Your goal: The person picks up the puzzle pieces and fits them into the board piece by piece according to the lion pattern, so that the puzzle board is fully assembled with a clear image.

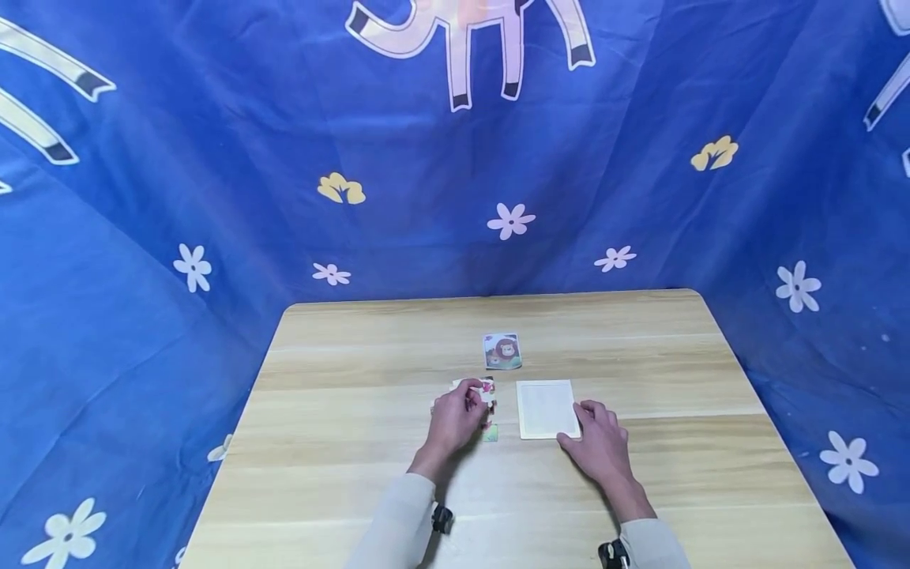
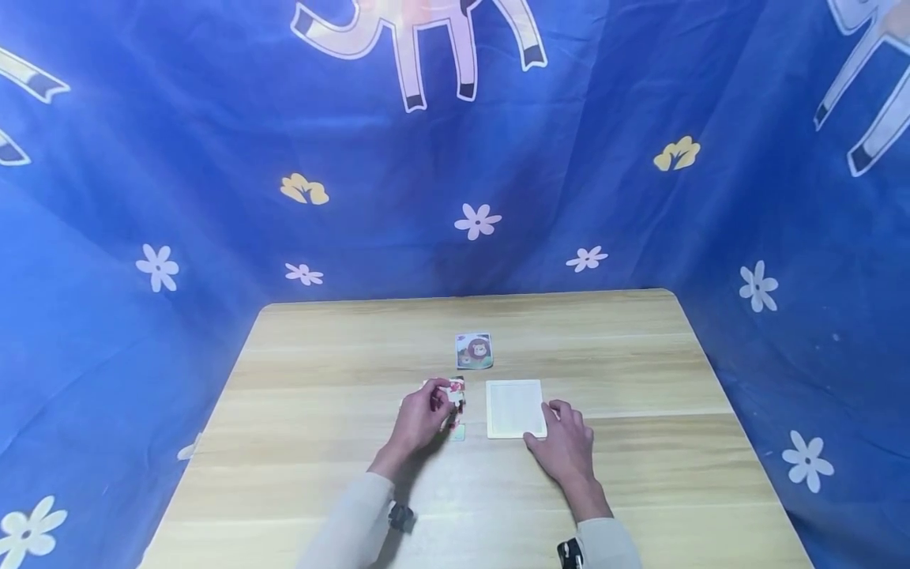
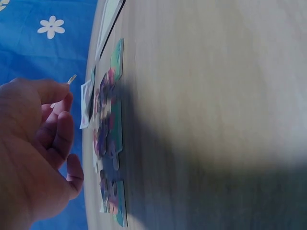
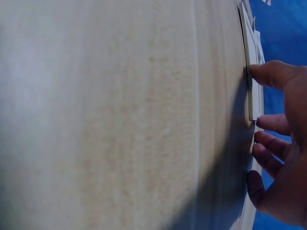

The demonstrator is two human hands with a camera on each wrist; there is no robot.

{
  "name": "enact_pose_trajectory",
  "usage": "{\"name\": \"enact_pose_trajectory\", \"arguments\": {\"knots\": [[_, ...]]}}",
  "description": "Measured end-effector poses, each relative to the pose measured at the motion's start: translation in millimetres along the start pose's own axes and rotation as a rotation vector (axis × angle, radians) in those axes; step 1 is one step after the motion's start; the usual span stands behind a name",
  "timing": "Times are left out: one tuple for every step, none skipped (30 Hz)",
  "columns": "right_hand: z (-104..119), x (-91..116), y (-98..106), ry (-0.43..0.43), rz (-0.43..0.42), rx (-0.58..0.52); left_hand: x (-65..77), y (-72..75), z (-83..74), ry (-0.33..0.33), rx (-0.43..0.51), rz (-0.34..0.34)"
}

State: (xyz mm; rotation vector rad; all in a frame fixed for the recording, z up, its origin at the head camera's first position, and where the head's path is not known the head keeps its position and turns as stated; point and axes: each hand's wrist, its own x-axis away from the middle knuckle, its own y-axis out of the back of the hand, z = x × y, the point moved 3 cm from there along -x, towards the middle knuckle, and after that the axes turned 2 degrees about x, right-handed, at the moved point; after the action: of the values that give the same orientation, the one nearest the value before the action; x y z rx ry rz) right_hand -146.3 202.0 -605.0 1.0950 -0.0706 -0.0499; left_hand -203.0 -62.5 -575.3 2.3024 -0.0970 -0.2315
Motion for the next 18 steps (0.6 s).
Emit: {"name": "enact_pose_trajectory", "arguments": {"knots": [[0,0,0,0.002,-0.001,-0.001,0.4,-0.8,-0.9,0.001,0.002,0.004],[1,1,1,0.002,-0.004,0.001,0.9,-1.8,-1.8,0.003,0.002,0.007],[0,1,1,-0.001,-0.005,-0.001,1.3,-3.0,-2.7,0.005,0.003,0.015],[0,2,1,-0.003,-0.007,0.000,1.5,-4.1,-3.7,0.007,0.008,0.023],[0,2,1,-0.005,-0.010,0.002,1.7,-5.4,-4.6,0.011,0.013,0.030],[-1,3,1,-0.008,-0.011,0.004,2.0,-6.6,-5.4,0.019,0.015,0.038],[0,3,1,-0.006,-0.014,0.005,2.5,-7.6,-6.3,0.020,0.016,0.044],[0,4,1,-0.005,-0.014,0.004,3.1,-8.6,-7.0,0.024,0.014,0.050],[0,4,0,-0.003,-0.012,0.004,3.6,-9.6,-7.7,0.024,0.012,0.055],[0,4,0,-0.001,-0.014,0.004,4.0,-10.4,-8.4,0.022,0.011,0.056],[0,4,0,0.002,-0.016,0.003,4.4,-11.4,-8.9,0.019,0.005,0.058],[0,4,-1,0.005,-0.019,0.002,4.8,-12.4,-9.5,0.008,-0.002,0.057],[0,4,-1,0.007,-0.022,0.001,5.2,-13.3,-10.0,0.002,-0.003,0.057],[0,4,-1,0.005,-0.021,0.003,5.5,-14.2,-10.4,-0.002,0.000,0.054],[0,4,-1,0.005,-0.021,0.004,5.8,-15.1,-10.8,-0.007,0.001,0.052],[0,4,-1,0.004,-0.020,0.004,5.9,-16.1,-11.1,-0.010,0.003,0.052],[0,4,-1,0.005,-0.017,0.004,5.9,-17.0,-11.4,-0.011,0.005,0.050],[0,3,-1,0.006,-0.013,0.005,5.9,-17.8,-11.7,-0.011,0.007,0.051]]}}
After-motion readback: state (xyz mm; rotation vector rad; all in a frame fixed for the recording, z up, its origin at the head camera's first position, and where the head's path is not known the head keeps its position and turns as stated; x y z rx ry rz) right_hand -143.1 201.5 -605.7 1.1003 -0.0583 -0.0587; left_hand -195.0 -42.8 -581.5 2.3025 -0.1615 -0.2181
